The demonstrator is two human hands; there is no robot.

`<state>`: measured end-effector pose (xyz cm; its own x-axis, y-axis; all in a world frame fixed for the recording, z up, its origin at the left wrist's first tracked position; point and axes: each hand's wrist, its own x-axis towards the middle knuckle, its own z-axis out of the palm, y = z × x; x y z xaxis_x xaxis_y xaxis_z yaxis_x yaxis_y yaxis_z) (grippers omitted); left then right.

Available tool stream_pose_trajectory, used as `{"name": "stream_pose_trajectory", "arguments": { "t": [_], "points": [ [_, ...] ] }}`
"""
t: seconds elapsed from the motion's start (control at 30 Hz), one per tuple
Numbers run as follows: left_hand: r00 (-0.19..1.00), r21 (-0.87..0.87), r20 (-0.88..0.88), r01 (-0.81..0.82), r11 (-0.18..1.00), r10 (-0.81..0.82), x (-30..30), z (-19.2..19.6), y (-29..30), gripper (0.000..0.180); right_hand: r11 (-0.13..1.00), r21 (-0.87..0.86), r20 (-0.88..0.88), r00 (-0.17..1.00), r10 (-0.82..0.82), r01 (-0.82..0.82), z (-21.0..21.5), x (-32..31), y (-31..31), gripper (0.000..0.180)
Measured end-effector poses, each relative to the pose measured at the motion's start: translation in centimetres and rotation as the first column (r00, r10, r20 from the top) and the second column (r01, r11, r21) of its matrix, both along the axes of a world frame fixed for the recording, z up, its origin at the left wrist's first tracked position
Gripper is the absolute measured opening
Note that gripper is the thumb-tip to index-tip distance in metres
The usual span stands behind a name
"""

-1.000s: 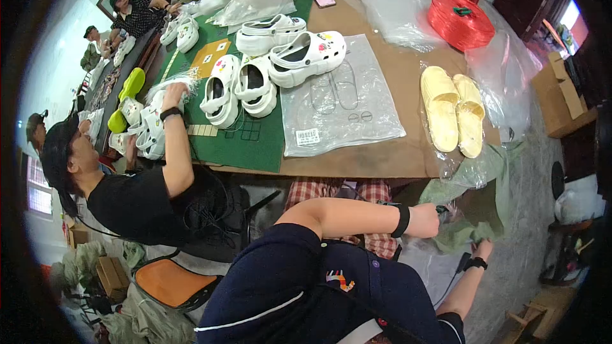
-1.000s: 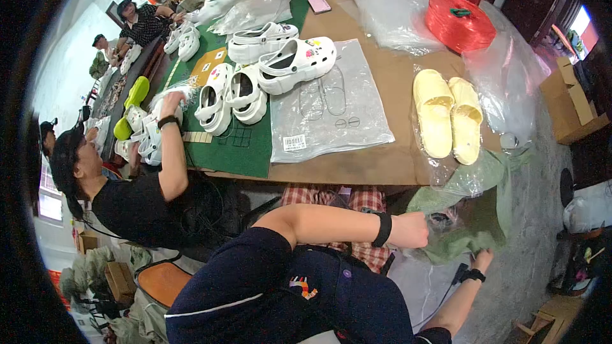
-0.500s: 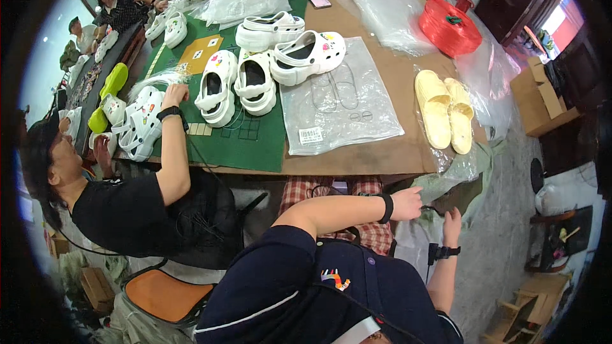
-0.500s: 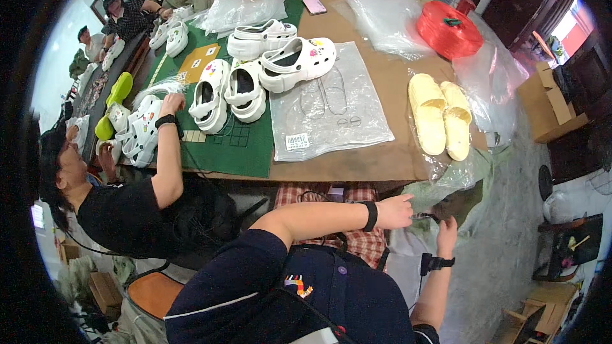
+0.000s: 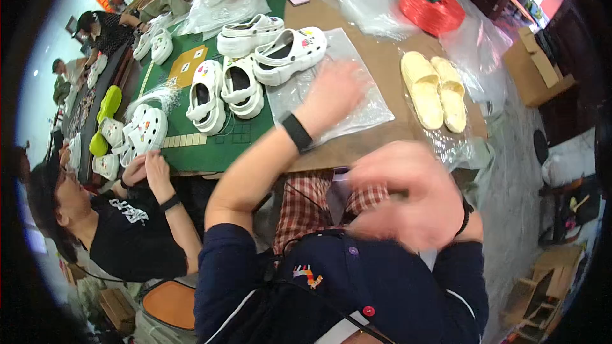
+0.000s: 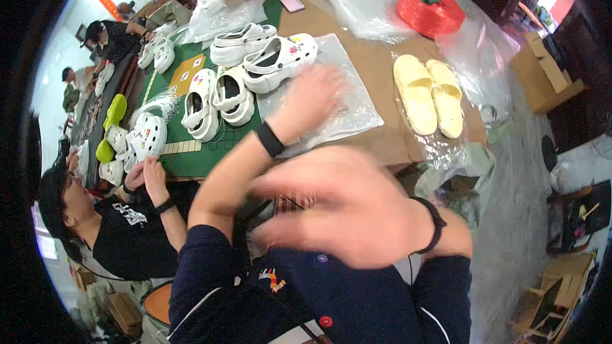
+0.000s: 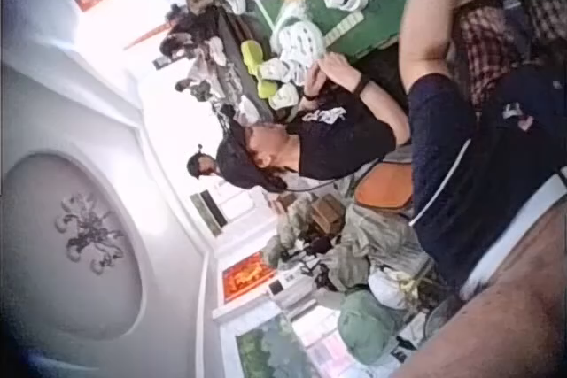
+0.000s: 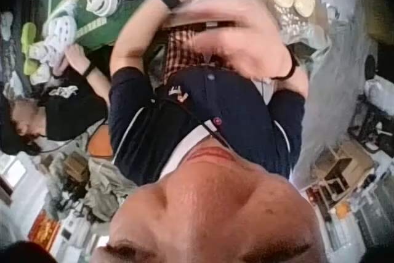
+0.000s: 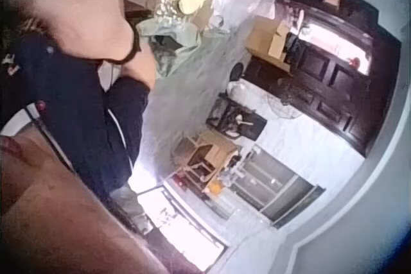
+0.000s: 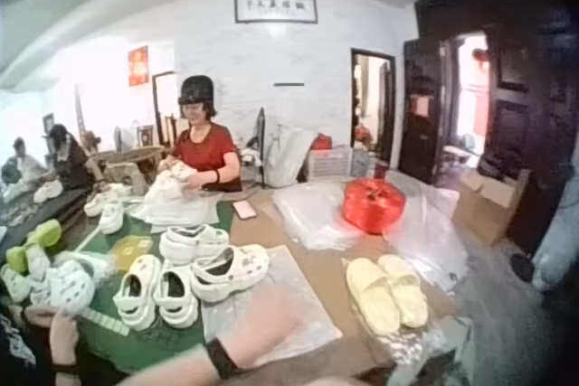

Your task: Packaging white clogs and yellow slides into plastic bags and placing them in a larger sack for shipping.

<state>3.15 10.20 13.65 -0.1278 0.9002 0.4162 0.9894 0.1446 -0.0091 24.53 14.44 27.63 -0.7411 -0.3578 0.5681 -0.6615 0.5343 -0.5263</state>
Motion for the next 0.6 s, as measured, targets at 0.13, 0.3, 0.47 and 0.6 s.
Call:
{"name": "stream_pose_trajectory", "arguments": {
  "t": [0.13,0.3,0.47,0.6],
  "points": [
    [0.898,0.121,-0.130,-0.407,0.906,0.421,-9.8,4.4,-0.8,0.042,0.973,-0.207,-0.304,0.952,0.033,-0.099,2.1,0.3,-3.8,0.015],
    [0.657,-0.335,-0.130,-0.734,0.591,0.742,-19.7,6.4,-0.5,0.062,0.744,-0.648,-0.421,0.891,-0.168,-0.166,0.5,0.6,-6.9,0.012],
    [0.586,-0.551,-0.015,-0.681,0.482,0.810,-23.7,4.7,0.5,0.076,0.957,-0.235,-0.185,0.959,-0.215,0.169,2.1,0.4,-4.5,0.019],
    [0.604,-0.553,-0.051,-0.680,0.481,0.795,-22.5,3.6,6.0,0.084,0.780,-0.564,-0.295,0.816,-0.498,0.272,2.0,-0.1,-2.3,0.007]
  ]
}}
